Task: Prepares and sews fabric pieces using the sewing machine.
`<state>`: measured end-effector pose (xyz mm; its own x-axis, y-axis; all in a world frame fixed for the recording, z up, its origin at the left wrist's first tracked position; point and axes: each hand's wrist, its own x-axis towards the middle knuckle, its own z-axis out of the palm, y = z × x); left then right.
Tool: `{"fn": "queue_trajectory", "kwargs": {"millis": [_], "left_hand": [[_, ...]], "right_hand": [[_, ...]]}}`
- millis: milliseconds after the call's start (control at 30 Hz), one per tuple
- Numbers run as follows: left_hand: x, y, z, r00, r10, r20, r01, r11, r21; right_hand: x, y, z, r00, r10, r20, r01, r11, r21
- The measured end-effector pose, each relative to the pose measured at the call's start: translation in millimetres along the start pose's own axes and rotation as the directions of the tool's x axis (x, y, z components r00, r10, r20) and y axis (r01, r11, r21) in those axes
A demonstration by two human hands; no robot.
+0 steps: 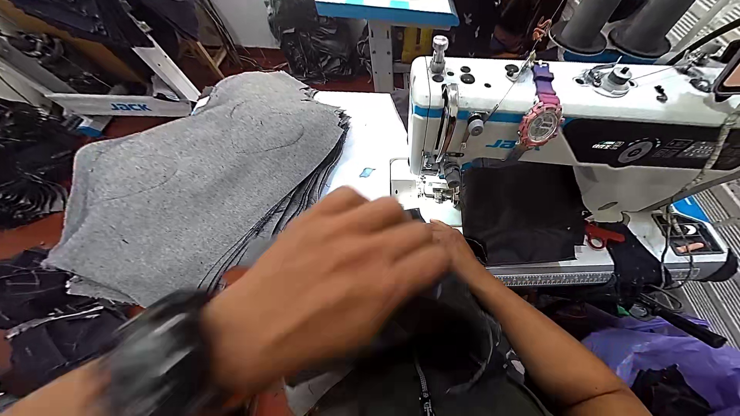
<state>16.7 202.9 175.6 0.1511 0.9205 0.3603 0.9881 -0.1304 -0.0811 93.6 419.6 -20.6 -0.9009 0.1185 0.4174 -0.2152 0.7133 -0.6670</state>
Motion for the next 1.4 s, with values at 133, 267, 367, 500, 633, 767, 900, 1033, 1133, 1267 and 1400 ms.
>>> {"fn": "queue_trajectory", "kwargs": {"millis": [133, 267, 367, 500, 633, 767, 900, 1033, 1133, 1267, 1400], "left_hand": [[36, -52, 118, 0.823, -0.332, 0.461, 0.424, 0.899, -0.108], [32, -75, 180, 0.713, -0.557, 0.427, 0.686, 0.681, -0.256], [37, -79, 183, 0.69, -0.574, 0.44, 0.705, 0.671, -0.23], [47, -94, 188, 0.711, -0.547, 0.441, 0.679, 0.697, -0.23], [58, -107, 195, 0.66, -0.554, 0.507, 0.694, 0.708, -0.13], [63, -110, 194, 0.632, -0.555, 0.54, 0.703, 0.704, -0.1], [54, -109, 192, 0.665, -0.56, 0.494, 0.72, 0.657, -0.225], [62, -108, 186, 0.621, -0.558, 0.551, 0.742, 0.644, -0.184], [64, -112, 192, 0.611, -0.568, 0.551, 0.746, 0.647, -0.16], [63, -114, 196, 0.616, -0.571, 0.543, 0.751, 0.634, -0.184], [55, -110, 202, 0.678, -0.585, 0.446, 0.722, 0.644, -0.254]], "right_hand": [[5, -3, 0, 0.97, 0.243, 0.017, -0.243, 0.97, 0.012], [16, 12, 1, 0.894, 0.441, -0.081, -0.378, 0.839, 0.392], [0, 24, -2, 0.986, 0.098, -0.136, -0.042, 0.931, 0.364], [-3, 25, -3, 0.964, 0.202, -0.171, -0.139, 0.936, 0.323], [12, 26, -23, 0.956, 0.293, -0.02, -0.28, 0.931, 0.235], [16, 14, -30, 0.931, 0.365, 0.015, -0.362, 0.918, 0.161], [9, 6, -26, 0.976, 0.199, -0.089, -0.201, 0.98, -0.01], [12, -3, -30, 0.955, 0.289, -0.066, -0.289, 0.957, 0.005], [18, -11, -34, 0.938, 0.347, -0.019, -0.347, 0.938, -0.011], [20, -7, -30, 0.946, 0.324, -0.006, -0.324, 0.945, -0.045], [17, 2, -26, 0.975, 0.222, -0.026, -0.223, 0.971, -0.084]]}}
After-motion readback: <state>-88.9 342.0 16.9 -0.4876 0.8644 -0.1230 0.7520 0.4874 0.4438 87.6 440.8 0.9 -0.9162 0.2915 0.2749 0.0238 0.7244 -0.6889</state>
